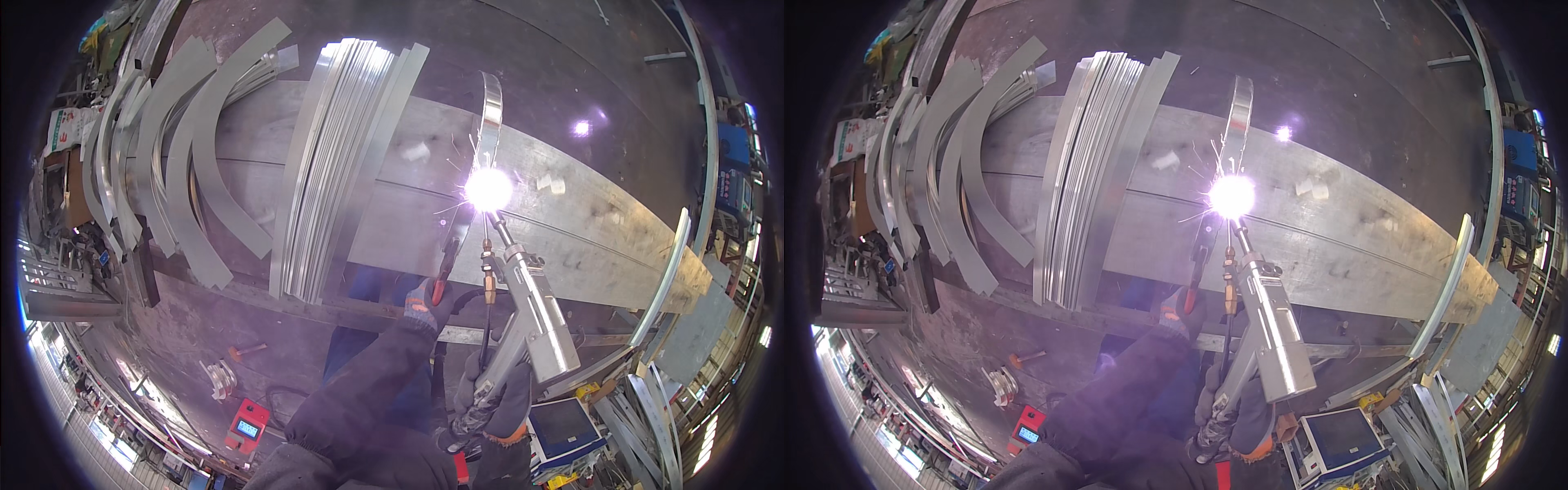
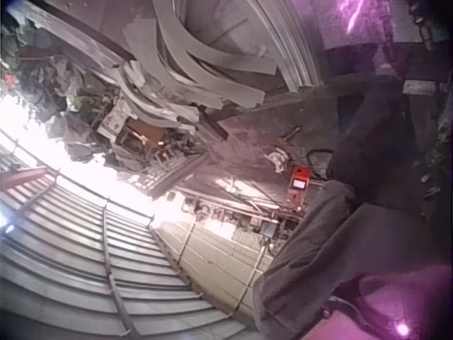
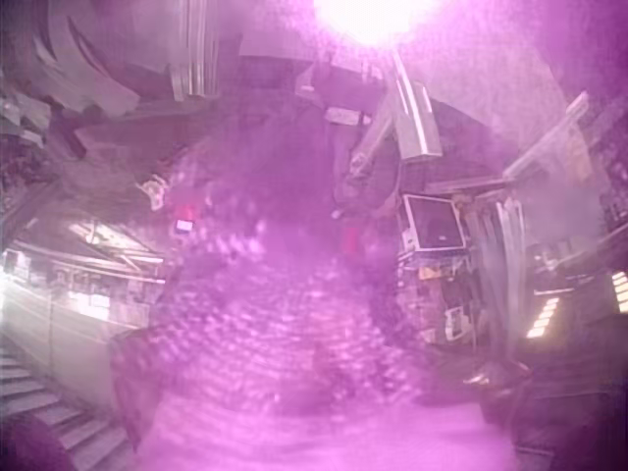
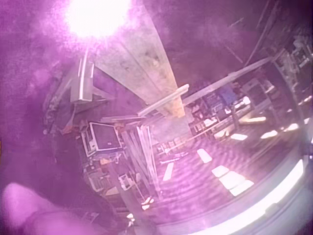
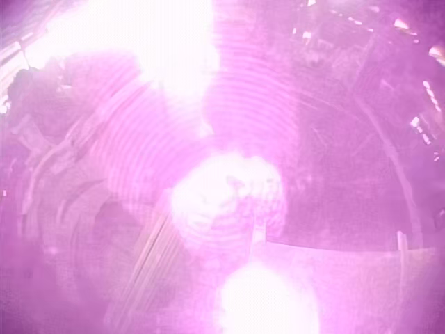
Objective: The person welds curved metal frame pieces on a workbench using a handheld welding torch. They repeatedly position, weld, and inspect the pieces, occasionally using pliers to adjust the work. The person also briefly walks to a nearby machine to pick up pliers before resuming welding.
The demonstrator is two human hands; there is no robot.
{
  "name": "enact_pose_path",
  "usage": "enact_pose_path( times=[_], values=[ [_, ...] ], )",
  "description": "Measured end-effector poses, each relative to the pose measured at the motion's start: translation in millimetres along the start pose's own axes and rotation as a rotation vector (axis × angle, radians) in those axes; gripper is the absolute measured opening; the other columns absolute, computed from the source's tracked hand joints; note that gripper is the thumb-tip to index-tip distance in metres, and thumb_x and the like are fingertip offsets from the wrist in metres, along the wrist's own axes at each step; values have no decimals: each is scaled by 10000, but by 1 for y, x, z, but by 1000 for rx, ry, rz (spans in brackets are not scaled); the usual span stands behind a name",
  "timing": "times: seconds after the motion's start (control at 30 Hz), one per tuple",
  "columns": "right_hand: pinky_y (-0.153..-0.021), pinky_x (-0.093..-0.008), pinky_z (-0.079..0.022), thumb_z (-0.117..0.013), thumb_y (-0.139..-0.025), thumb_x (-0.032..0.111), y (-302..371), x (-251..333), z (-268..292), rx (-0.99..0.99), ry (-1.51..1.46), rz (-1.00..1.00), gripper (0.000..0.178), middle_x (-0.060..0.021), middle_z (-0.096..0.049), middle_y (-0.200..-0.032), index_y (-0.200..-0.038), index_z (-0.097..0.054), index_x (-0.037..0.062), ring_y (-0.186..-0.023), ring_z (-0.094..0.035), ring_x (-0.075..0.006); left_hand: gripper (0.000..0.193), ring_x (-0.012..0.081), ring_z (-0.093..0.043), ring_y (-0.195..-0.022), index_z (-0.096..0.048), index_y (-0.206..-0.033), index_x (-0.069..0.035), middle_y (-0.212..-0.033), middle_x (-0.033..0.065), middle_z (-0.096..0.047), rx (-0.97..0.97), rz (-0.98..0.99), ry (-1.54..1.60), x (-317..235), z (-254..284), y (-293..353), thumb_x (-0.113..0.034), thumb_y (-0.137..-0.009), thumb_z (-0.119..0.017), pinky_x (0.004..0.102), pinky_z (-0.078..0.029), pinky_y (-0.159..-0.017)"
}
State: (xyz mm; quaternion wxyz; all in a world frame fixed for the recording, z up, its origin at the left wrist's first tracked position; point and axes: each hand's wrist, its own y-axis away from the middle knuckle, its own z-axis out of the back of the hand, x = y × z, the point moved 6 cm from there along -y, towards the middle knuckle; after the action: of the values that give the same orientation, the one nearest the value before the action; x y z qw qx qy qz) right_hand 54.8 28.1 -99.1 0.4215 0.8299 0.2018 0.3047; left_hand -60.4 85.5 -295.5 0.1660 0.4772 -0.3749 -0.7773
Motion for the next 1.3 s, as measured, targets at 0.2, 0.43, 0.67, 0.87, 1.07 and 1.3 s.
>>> enact_pose_path(
  times=[0.2,0.43,0.67,0.87,1.07,1.3],
  values=[
    [-605,-401,-593,-688,-903,646,-6,-5,0,193,-35,-92,750,-228,-676,-829,-1152,-526,-42,-724,-702,-329,274,392,-710,-803,-678,-992,-42,-848,195,-707,-36,7,-1,2,0,1,-314,-967,-659,464,-530,-699],
    [-538,-357,-556,-657,-891,702,3,-10,-2,-27,43,-2,771,-159,-646,-731,-1088,-553,-36,-628,-666,-263,289,413,-698,-826,-681,-994,-35,-867,209,-703,-33,22,-16,3,0,0,-322,-968,-659,466,-527,-712],
    [-503,-329,-509,-623,-882,749,6,-9,-9,-48,129,22,798,-129,-622,-687,-1061,-562,-26,-579,-627,-221,221,247,-649,-686,-645,-930,-38,-749,116,-642,-76,-34,35,2,1,0,-259,-924,-659,420,-482,-617],
    [-496,-323,-502,-610,-880,765,9,-11,-10,-100,140,62,808,-120,-615,-677,-1053,-566,-23,-564,-616,-217,210,253,-671,-711,-659,-942,-38,-774,120,-664,-81,-39,51,7,-2,-2,-246,-912,-673,418,-497,-633],
    [-493,-319,-516,-630,-870,767,13,-13,-9,-182,115,103,820,-122,-622,-683,-1056,-569,-28,-570,-630,-219,213,268,-690,-746,-683,-979,-50,-813,126,-688,-68,-31,-14,7,-2,-4,-247,-897,-682,410,-519,-665],
    [-494,-308,-519,-641,-862,769,17,-25,4,-74,92,-13,831,-123,-626,-682,-1063,-569,-33,-577,-643,-224,205,282,-686,-739,-681,-959,-42,-800,137,-683,-92,-50,21,4,1,-1,-238,-898,-677,421,-516,-664]
  ],
)
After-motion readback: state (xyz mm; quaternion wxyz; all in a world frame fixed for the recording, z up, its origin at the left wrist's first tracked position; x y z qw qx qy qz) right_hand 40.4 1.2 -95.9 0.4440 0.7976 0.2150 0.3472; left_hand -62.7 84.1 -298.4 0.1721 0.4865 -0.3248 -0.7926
